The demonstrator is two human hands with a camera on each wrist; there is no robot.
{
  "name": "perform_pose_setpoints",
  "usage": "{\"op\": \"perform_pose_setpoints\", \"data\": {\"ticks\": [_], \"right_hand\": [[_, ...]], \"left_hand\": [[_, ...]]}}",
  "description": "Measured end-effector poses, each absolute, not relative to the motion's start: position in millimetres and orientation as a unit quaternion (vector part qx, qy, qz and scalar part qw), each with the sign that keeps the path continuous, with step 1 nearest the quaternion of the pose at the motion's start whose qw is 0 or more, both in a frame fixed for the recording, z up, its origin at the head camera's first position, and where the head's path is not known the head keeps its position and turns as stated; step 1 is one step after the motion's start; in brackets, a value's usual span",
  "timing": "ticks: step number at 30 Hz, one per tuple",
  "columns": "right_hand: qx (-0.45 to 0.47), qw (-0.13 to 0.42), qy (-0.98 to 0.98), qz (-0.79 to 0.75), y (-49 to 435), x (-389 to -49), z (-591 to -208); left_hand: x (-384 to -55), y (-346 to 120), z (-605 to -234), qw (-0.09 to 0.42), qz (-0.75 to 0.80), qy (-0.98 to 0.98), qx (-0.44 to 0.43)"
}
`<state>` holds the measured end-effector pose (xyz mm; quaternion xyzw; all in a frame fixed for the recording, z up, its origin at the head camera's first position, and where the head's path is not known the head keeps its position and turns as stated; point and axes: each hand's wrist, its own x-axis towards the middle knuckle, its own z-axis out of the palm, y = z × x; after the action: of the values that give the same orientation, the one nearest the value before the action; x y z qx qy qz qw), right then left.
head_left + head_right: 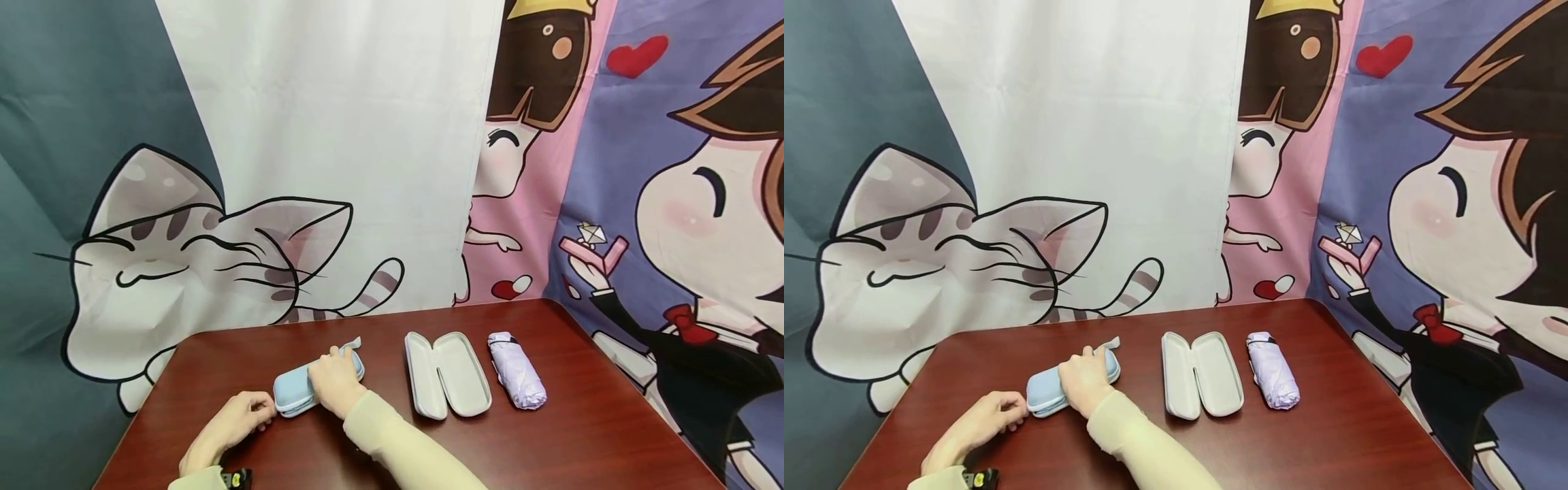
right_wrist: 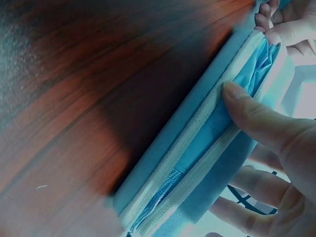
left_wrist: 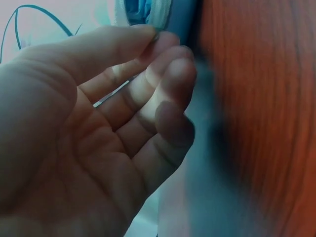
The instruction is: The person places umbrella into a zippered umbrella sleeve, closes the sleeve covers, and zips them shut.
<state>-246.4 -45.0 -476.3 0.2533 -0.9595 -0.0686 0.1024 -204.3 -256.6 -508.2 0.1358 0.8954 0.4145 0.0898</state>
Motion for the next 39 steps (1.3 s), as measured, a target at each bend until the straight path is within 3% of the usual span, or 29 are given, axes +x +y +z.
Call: {"op": "perform_pose_setpoints", "data": {"ticks": [13,23,32,39], "right_hand": [[0.242,0.108,-0.961,-0.08,-46.8,-243.7,-478.7],[0.371,0.096,-0.923,-0.026,-20.2,-263.0,-483.3],[0.44,-0.012,-0.895,0.074,-1.2,-291.9,-485.3],[0.445,-0.006,-0.891,0.088,-0.7,-294.2,-490.5]], "left_hand": [[-202.0,-259.3,-506.1,0.136,0.456,0.865,0.16],[-207.5,-263.5,-516.8,0.148,0.484,0.844,0.175],[-209.9,-261.4,-517.7,0.149,0.477,0.85,0.168],[-207.9,-262.9,-516.5,0.143,0.479,0.851,0.161]]}}
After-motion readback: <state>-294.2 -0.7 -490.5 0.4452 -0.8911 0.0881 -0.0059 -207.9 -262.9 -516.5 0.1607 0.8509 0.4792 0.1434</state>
